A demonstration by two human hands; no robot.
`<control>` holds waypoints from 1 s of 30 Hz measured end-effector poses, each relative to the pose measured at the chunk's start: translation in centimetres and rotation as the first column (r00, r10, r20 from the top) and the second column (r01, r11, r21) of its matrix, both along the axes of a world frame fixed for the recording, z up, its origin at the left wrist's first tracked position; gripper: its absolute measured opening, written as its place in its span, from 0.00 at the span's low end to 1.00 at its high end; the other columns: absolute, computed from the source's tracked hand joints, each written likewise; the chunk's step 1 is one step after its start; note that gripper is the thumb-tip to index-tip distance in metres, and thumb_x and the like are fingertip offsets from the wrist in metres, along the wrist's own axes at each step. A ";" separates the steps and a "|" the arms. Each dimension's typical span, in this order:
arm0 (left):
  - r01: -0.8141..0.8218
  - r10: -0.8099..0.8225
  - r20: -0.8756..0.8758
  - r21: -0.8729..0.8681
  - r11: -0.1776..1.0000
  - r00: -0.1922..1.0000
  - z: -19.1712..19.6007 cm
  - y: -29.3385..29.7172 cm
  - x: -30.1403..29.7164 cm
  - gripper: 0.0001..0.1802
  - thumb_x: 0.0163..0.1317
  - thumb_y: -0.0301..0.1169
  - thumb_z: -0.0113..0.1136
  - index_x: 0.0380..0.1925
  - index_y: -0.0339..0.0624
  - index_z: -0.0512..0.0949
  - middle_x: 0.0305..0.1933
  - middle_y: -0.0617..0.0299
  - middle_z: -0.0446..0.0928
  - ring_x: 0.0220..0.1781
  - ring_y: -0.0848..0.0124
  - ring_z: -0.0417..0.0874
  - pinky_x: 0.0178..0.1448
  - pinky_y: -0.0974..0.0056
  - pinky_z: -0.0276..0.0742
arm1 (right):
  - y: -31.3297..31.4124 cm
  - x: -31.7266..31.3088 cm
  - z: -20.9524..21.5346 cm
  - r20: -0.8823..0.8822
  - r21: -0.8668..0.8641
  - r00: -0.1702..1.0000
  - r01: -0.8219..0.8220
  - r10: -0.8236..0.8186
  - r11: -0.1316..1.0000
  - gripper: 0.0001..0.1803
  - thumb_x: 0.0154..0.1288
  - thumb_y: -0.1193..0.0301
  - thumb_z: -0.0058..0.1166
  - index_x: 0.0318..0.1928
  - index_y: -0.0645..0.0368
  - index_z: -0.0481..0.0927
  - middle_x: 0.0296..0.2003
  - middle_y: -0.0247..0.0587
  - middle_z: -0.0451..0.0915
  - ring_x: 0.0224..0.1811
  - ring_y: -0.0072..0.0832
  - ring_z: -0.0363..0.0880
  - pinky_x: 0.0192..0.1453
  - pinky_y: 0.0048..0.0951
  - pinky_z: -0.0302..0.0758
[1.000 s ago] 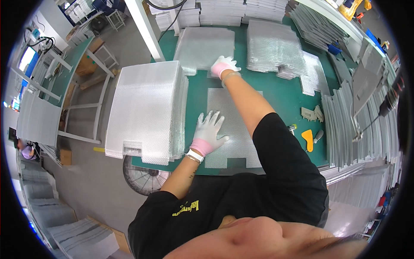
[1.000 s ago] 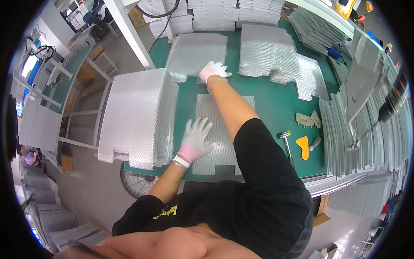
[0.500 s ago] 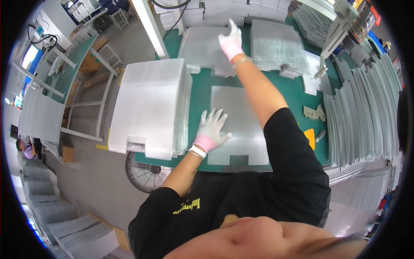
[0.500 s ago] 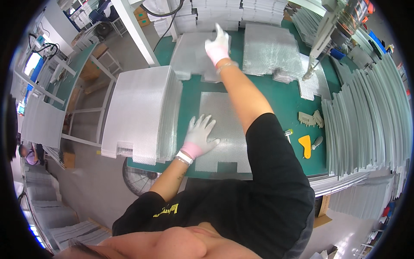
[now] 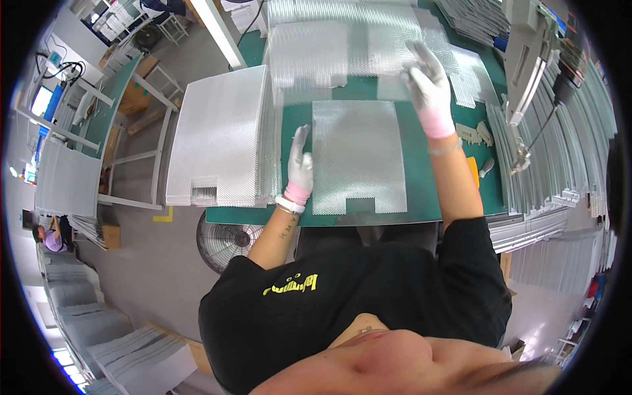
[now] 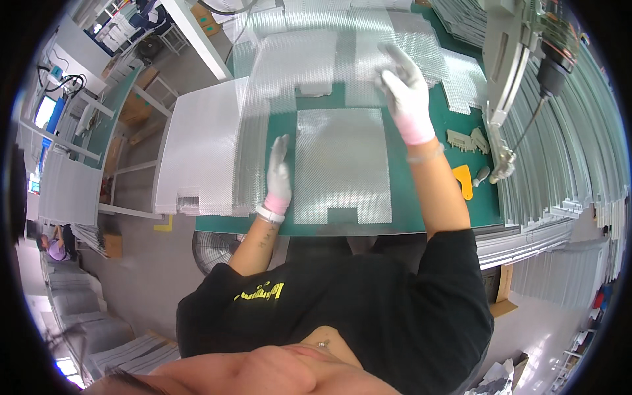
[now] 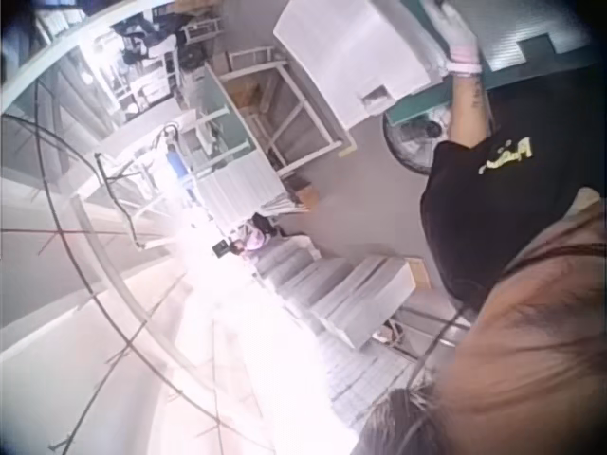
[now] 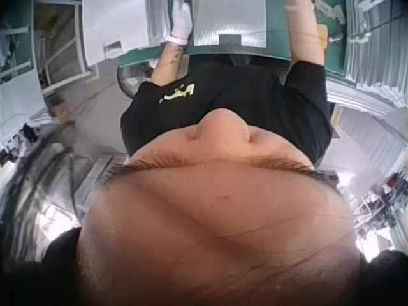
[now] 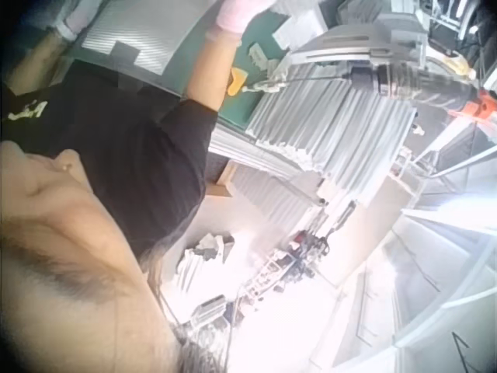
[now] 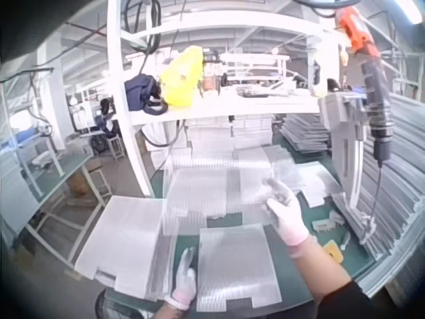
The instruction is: The person assembles air filters by placing a mesh sheet on a workbench, inserting a plastic frame, and securing it with a power drill. They repeat this process for multiple units, stacking completed filters on the table.
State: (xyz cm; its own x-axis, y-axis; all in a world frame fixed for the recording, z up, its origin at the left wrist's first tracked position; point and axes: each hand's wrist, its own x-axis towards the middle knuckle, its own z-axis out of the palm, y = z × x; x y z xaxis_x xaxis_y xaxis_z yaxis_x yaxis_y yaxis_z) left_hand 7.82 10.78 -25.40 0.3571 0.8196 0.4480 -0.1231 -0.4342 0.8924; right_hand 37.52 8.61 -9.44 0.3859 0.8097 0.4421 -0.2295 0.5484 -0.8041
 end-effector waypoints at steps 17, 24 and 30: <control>-0.281 0.336 -0.767 0.210 0.937 0.547 4.9 -8.5 -1.3 0.48 0.57 0.39 0.70 0.72 0.32 0.57 0.49 0.41 0.81 0.46 0.50 0.85 0.51 0.54 0.82 | -19.0 -6.0 -10.1 0.817 -0.355 0.576 0.533 -0.021 0.768 0.28 0.59 0.70 0.63 0.61 0.62 0.77 0.61 0.51 0.77 0.61 0.44 0.78 0.65 0.35 0.74; -0.246 0.242 -0.839 0.134 0.960 0.487 4.2 -7.8 -0.1 0.48 0.58 0.40 0.69 0.73 0.32 0.56 0.58 0.38 0.77 0.54 0.46 0.82 0.57 0.52 0.79 | -18.5 -4.5 -12.8 0.856 -0.352 0.517 0.557 0.018 0.752 0.29 0.59 0.67 0.63 0.61 0.62 0.77 0.61 0.50 0.76 0.63 0.45 0.76 0.67 0.37 0.73; -0.231 0.182 -0.881 0.086 0.969 0.437 3.0 -6.9 0.1 0.48 0.58 0.40 0.68 0.74 0.33 0.56 0.59 0.40 0.77 0.55 0.47 0.82 0.58 0.52 0.79 | -17.7 -4.5 -13.6 0.883 -0.367 0.462 0.564 0.086 0.739 0.29 0.60 0.67 0.63 0.62 0.61 0.75 0.63 0.49 0.74 0.64 0.45 0.74 0.67 0.37 0.73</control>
State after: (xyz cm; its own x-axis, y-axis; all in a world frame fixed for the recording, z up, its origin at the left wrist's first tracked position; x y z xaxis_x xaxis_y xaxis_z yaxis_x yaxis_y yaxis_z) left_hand 7.95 3.89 -22.41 0.3560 0.9338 -0.0356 0.8223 -0.2949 0.4867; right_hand 33.02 -9.11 -23.02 0.3329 0.9270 0.1726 0.7536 -0.1516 -0.6396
